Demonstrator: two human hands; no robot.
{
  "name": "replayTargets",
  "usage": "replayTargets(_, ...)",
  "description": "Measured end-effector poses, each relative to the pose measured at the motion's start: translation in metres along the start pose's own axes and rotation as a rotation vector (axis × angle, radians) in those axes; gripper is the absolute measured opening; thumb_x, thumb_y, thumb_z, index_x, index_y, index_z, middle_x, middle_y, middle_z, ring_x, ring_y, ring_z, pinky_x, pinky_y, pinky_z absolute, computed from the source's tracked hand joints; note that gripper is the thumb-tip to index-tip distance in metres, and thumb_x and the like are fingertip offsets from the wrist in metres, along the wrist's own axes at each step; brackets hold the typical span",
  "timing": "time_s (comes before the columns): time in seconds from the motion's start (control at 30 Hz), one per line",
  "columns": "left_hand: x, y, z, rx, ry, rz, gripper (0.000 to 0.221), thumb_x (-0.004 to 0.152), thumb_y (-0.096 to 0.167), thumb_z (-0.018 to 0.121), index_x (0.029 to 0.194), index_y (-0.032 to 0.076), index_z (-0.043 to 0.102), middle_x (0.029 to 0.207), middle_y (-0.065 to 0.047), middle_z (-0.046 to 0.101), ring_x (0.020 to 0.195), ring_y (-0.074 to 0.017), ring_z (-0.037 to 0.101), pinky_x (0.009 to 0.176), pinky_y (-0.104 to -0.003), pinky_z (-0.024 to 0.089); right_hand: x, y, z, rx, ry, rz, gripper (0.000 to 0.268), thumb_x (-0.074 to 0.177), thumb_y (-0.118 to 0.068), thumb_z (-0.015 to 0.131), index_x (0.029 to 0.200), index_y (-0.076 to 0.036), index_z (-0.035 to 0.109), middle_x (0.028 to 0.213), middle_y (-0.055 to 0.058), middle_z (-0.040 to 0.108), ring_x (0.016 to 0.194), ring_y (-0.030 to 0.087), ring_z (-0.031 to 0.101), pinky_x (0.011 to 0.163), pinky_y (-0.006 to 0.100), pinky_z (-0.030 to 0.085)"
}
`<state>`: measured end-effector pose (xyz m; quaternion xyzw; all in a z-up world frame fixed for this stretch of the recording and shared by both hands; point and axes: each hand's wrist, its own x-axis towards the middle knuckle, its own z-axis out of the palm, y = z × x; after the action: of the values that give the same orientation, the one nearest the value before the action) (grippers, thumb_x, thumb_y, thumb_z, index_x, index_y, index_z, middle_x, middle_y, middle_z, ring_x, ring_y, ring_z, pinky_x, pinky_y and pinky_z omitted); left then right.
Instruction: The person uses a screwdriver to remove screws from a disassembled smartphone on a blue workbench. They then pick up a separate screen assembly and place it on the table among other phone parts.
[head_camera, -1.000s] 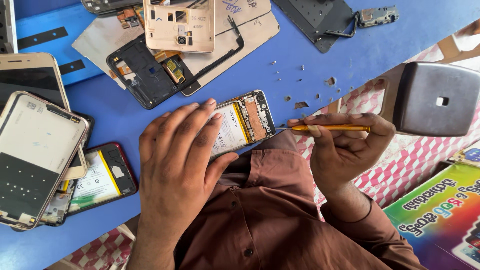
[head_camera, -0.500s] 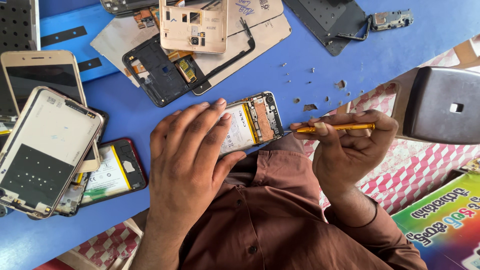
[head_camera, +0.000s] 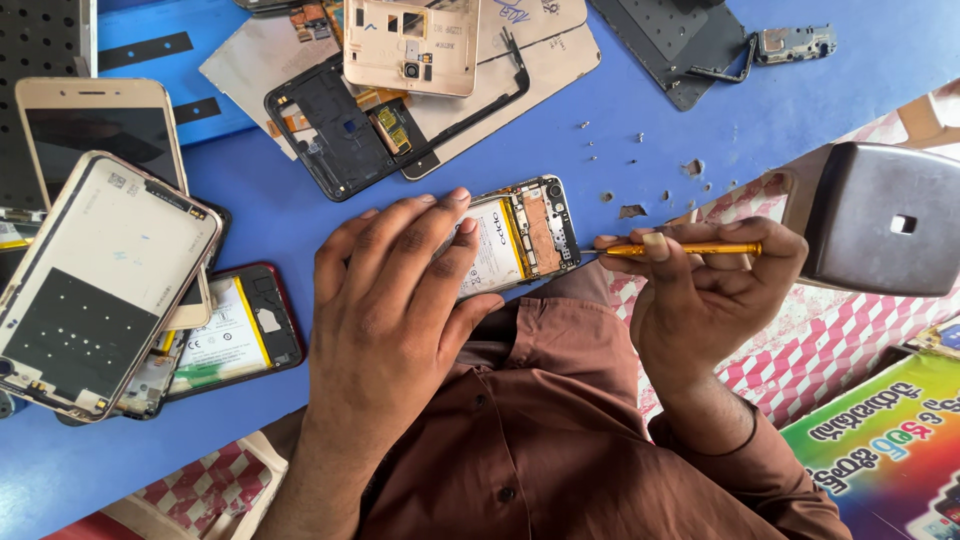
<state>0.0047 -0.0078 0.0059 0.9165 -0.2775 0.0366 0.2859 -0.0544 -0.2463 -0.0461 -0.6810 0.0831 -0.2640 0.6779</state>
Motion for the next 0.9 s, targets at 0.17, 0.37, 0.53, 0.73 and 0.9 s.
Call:
replayTargets(0.17, -0.001, -0.001, 0.001, 0.003, -0.003, 0.005, 0.055, 0.087, 0.039, 0.082, 0.128, 0.005, 0.068, 0.144, -0.006, 0.060, 0.134, -0.0239, 0.052, 0.113, -0.050, 0.038, 0.003, -0.002, 0.002, 0.148, 0.032, 0.134, 0.034, 0.113, 0.009, 0.066, 0.123, -0.003, 0.036, 0.100, 0.018, 0.067, 0.083, 0.026, 0.077, 0.076, 0.040, 0.070)
replayTargets(0.37, 0.000, 0.000, -0.001, -0.001, 0.001, 0.009, 0.054, 0.087, 0.038, 0.083, 0.127, 0.004, 0.069, 0.143, -0.006, 0.060, 0.134, -0.0240, 0.053, 0.113, -0.050, 0.038, 0.010, -0.010, 0.008, 0.229, 0.039, 0.204, 0.033, 0.111, 0.008, 0.064, 0.124, -0.005, 0.036, 0.100, 0.020, 0.069, 0.085, 0.028, 0.078, 0.075, 0.042, 0.070)
replayTargets(0.53, 0.000, 0.000, 0.000, -0.002, 0.012, 0.012, 0.054, 0.086, 0.037, 0.083, 0.126, 0.004, 0.069, 0.143, -0.006, 0.061, 0.133, -0.0242, 0.053, 0.113, -0.049, 0.038, 0.008, -0.010, 0.008, 0.220, 0.052, 0.225, 0.034, 0.112, 0.009, 0.063, 0.127, -0.005, 0.036, 0.101, 0.021, 0.069, 0.087, 0.027, 0.077, 0.076, 0.041, 0.069)
replayTargets(0.73, -0.001, -0.001, -0.001, -0.005, 0.025, 0.021, 0.054, 0.087, 0.036, 0.084, 0.127, 0.003, 0.069, 0.143, -0.007, 0.060, 0.134, -0.0247, 0.053, 0.113, -0.048, 0.039, 0.009, -0.001, -0.012, 0.051, -0.013, 0.019, 0.034, 0.117, 0.009, 0.067, 0.127, -0.004, 0.038, 0.104, 0.015, 0.066, 0.087, 0.025, 0.076, 0.080, 0.040, 0.070)
replayTargets(0.9, -0.003, -0.001, -0.001, -0.010, 0.026, 0.023, 0.057, 0.088, 0.035, 0.084, 0.131, 0.002, 0.065, 0.146, -0.008, 0.058, 0.136, -0.0258, 0.052, 0.114, -0.050, 0.039, 0.020, 0.001, -0.030, 0.024, -0.048, -0.084, 0.039, 0.120, 0.006, 0.068, 0.136, -0.006, 0.035, 0.102, 0.019, 0.066, 0.090, 0.027, 0.075, 0.088, 0.043, 0.068)
